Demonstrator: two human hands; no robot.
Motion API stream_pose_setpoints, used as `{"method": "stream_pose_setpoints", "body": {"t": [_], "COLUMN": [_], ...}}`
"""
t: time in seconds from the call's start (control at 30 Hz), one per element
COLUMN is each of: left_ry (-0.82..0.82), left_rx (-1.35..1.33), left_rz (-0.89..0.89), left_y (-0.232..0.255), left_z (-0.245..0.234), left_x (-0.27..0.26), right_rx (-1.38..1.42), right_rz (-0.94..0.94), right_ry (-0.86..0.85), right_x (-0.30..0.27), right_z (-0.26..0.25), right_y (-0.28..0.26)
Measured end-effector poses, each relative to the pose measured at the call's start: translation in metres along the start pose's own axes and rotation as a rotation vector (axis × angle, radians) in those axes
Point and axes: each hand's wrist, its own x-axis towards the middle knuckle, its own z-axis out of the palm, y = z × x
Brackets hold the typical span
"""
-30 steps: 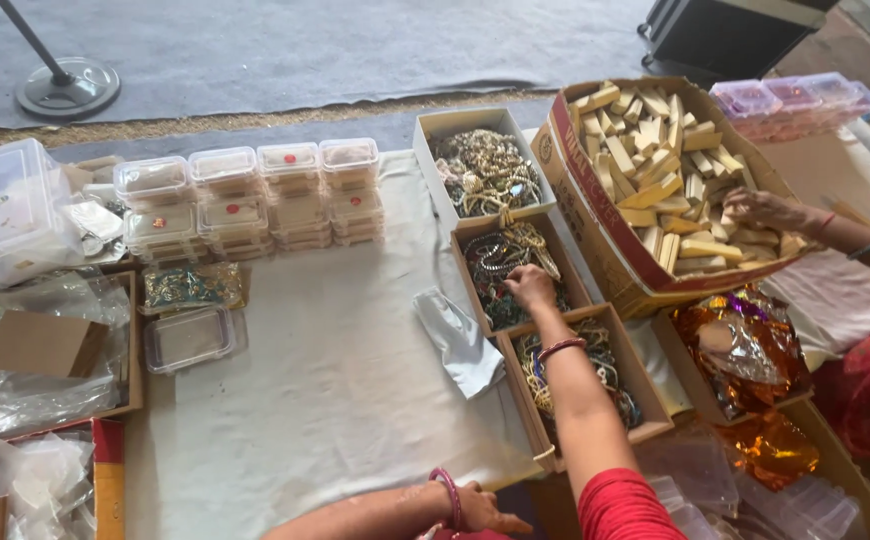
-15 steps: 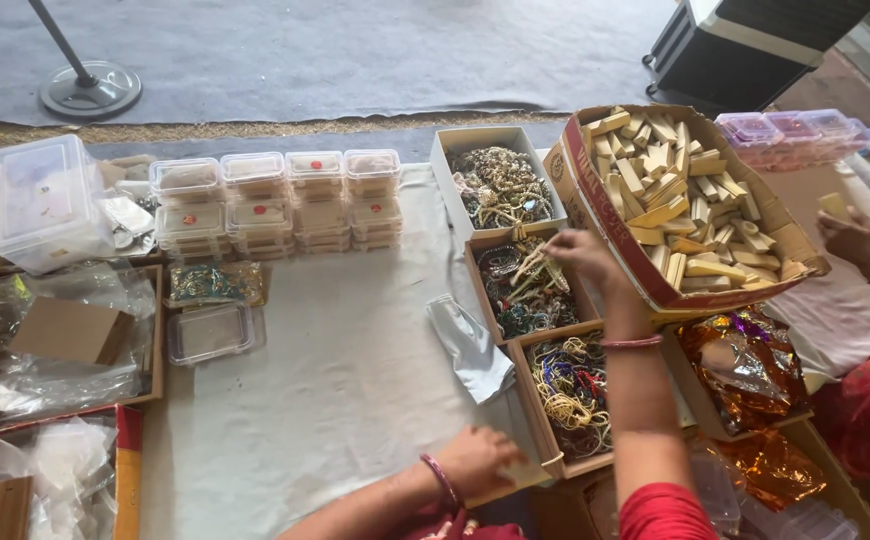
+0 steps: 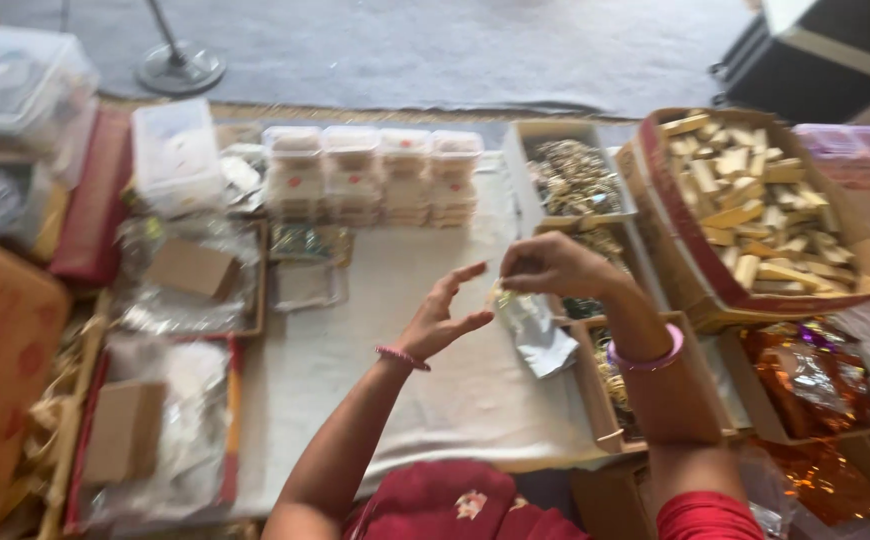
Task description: The person takes jewelry items from boxes, cleans them with a white cloth, and places them into small cloth pouches. The pouches are then placed into clear plastic containers, which are closed and stacked on the table.
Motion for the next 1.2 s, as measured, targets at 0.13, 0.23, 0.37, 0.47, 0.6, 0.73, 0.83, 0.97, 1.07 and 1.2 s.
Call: {"method": "stream_pose_setpoints", "body": {"t": [0.13,0.23,0.37,0.47,0.6,0.73,0.83,0.97,1.07,1.2], "left_ry": [-0.163,-0.088,-0.067,0.079,0.067,-0.011,0.061,0.303,0.449,0.299], "left_rx": [-0.311,-0.397,-0.285,-0.245,0.213,0.33,0.554,0.07,-0.608,-0.198], "left_rz": [-0.333,-0.536,-0.729,-0.764,-0.817,-0.642,-0.654,-0.893,-0.641,-0.823], "left_y": [-0.074,-0.098,-0.098,-0.129,-0.117,-0.131,-0.123,-0.146,-0.24,-0.168], "left_z": [-0.031,-0.063,-0.085,-0.074,-0.045,-0.007,-0.005,-0.017,-0.017,-0.025], "left_x": [-0.061,-0.109,-0.145,-0.155,-0.129,-0.101,-0.078,-0.088,-0.138,-0.125], "right_rx": [0.463,0.767,0.943,0.956,-0.064,0.285,0.082,-0.396,-0.481,-0.278], "right_rz": [0.054,0.131,0.332,0.385,0.212,-0.076,0.19,-0.245,-0.318,-0.122], "right_ry": [-0.04,-0.037,-0.031,-0.029,0.133,0.097,-0.015,0.317,0.328,0.197], "right_x": [0.027,0.035,0.037,0.04,0.045,0.054,0.062,0.036,0.021,0.033], "right_z": [0.098,0.157,0.212,0.234,0.227,0.251,0.265,0.268,0.3,0.314], "right_y": [0.031,0.062,0.095,0.134,0.126,0.151,0.174,0.163,0.185,0.177]}}
